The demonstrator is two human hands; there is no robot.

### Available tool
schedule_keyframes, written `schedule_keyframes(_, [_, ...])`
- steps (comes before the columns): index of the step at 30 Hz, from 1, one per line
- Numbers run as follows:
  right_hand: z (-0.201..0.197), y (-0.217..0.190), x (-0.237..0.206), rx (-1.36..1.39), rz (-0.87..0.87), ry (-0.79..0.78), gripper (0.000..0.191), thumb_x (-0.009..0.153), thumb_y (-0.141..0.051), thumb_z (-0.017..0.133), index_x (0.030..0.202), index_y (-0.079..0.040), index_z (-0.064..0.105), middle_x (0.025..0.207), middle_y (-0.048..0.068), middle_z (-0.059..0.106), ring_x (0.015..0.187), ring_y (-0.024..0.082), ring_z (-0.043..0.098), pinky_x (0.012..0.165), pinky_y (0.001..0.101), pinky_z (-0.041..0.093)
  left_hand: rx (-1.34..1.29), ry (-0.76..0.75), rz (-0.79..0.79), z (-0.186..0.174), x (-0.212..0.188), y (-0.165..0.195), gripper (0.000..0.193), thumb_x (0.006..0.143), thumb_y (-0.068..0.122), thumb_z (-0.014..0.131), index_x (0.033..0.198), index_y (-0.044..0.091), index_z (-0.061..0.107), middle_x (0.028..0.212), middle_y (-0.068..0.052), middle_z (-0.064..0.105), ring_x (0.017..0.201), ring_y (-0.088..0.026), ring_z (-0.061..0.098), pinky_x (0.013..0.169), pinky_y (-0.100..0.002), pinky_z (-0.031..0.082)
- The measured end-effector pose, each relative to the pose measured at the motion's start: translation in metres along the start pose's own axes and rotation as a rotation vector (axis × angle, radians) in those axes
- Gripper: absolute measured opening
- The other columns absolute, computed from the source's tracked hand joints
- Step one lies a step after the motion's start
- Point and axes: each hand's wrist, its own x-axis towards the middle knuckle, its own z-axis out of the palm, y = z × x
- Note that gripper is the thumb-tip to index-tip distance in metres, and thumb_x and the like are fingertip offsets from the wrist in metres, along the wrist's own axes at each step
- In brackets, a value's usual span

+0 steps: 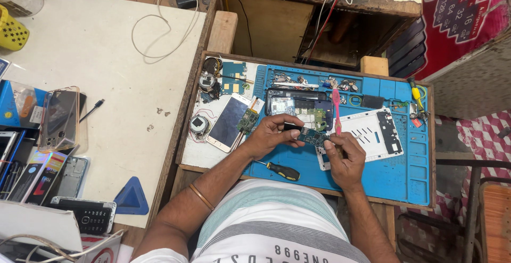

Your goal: The person sits at a repair bench and cleans a disassembled phone motherboard, holding the board in one hand and brushing its surface and connectors with a pink brush. They reposition the board and the phone chassis on the mat and continue brushing different areas of the board.

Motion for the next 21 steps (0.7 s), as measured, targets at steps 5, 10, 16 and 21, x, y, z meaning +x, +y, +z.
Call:
schedule_keyframes(5, [0.0004, 0.0007, 0.0000, 0.001, -0.009, 0.011, 0.018, 0.099, -0.014, 0.071, 0.101, 0.004, 0.068, 0.091, 0.006, 0.063, 0.072, 0.008, 0.049, 0.063, 0.0242, 0.039, -0.005, -0.007, 0.003, 0.0000, 0.0011, 0.0035, 0.035, 0.100, 0.017, 0.068, 0.132, 0.002, 0.063, 0.104, -0.013, 0.073, 0.095, -0.025, 0.077, 0.079, -0.028, 0.066])
schedule_keyframes(10, [-0.0003, 0.0013, -0.0028, -0.012, 0.001, 0.023, 0.018, 0.099, -0.014, 0.071, 0.101, 0.004, 0.068, 0.091, 0.006, 0.064, 0.072, 0.008, 0.049, 0.062, 0.0242, 0.038, -0.029, -0.013, -0.016, 0.0013, -0.0002, 0.0026, 0.040, 0.100, 0.019, 0.069, 0.135, 0.001, 0.062, 0.102, -0.014, 0.072, 0.095, -0.025, 0.078, 0.080, -0.027, 0.065])
schedule_keyframes(16, [0.0003, 0.0031, -0.0025, -0.016, -0.015, 0.039, 0.019, 0.100, -0.014, 0.072, 0.102, 0.004, 0.068, 0.092, 0.006, 0.064, 0.073, 0.008, 0.050, 0.063, 0.0243, 0.039, -0.030, -0.005, -0.044, -0.0015, 0.0020, -0.0022, 0.036, 0.099, 0.020, 0.071, 0.128, -0.003, 0.065, 0.105, -0.015, 0.073, 0.097, -0.026, 0.077, 0.081, -0.029, 0.066])
schedule_keyframes(21, [0.0003, 0.0041, -0.0037, -0.022, -0.005, 0.053, 0.019, 0.097, -0.014, 0.075, 0.103, 0.003, 0.070, 0.089, 0.005, 0.063, 0.070, 0.008, 0.047, 0.061, 0.0244, 0.037, -0.012, 0.004, -0.044, -0.0034, 0.0019, -0.0058, 0.036, 0.099, 0.021, 0.071, 0.126, -0.003, 0.066, 0.104, -0.015, 0.073, 0.097, -0.027, 0.077, 0.080, -0.029, 0.066])
